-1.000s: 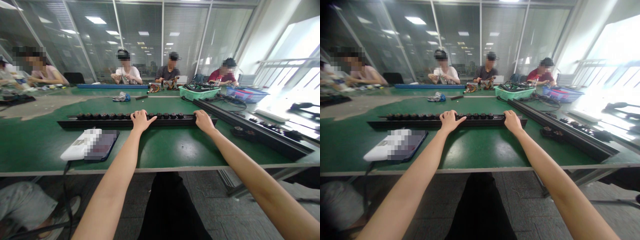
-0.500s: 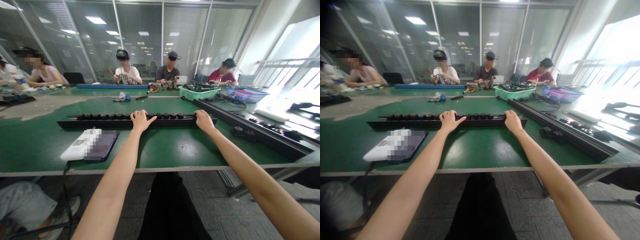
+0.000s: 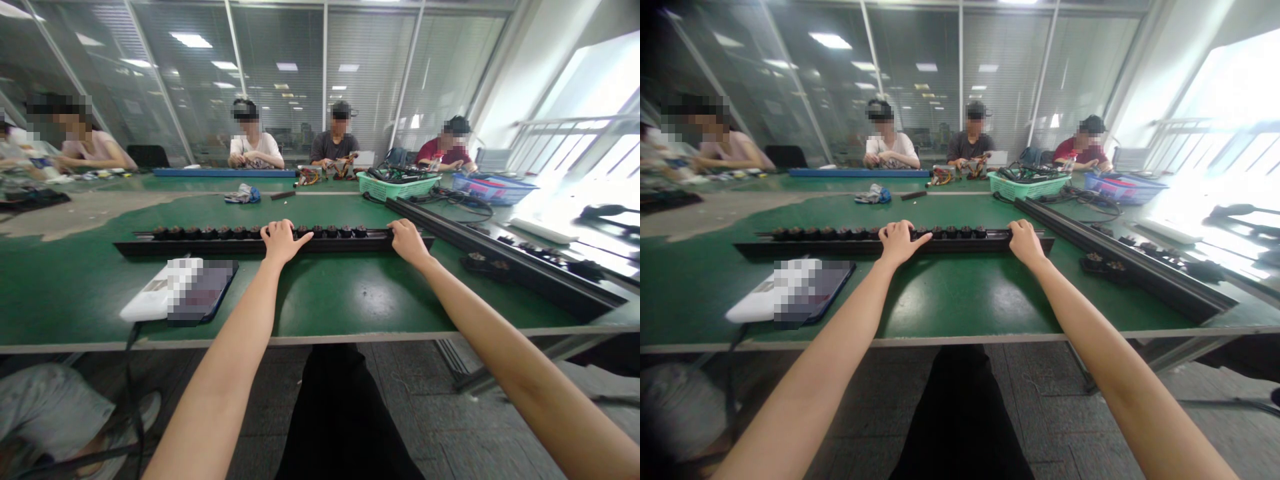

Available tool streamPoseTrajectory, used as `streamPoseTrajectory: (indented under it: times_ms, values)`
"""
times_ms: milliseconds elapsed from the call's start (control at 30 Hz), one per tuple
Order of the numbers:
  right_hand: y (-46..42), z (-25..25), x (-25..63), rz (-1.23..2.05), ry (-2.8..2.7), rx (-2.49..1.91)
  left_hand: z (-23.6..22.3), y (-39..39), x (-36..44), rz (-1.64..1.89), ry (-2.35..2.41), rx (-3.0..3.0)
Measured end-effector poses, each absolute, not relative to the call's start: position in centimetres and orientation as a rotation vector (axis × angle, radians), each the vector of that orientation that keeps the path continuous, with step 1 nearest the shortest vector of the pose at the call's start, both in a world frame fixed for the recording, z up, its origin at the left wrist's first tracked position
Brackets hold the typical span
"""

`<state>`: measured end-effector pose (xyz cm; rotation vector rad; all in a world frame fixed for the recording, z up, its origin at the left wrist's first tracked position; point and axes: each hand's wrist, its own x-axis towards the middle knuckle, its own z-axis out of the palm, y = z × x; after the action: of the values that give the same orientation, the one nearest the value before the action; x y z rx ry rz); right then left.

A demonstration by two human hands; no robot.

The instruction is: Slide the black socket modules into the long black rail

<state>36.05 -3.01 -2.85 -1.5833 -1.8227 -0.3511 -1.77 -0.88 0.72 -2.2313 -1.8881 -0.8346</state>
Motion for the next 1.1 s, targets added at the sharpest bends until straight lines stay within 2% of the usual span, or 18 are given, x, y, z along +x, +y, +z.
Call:
streamPoseTrajectory:
  times_ms: [1100]
  values:
    - [-2.78,-3.00,36.08,-0.296,-1.737,-1.448,0.68,-0.88,-1.75,-0.858,-1.883,-2.229]
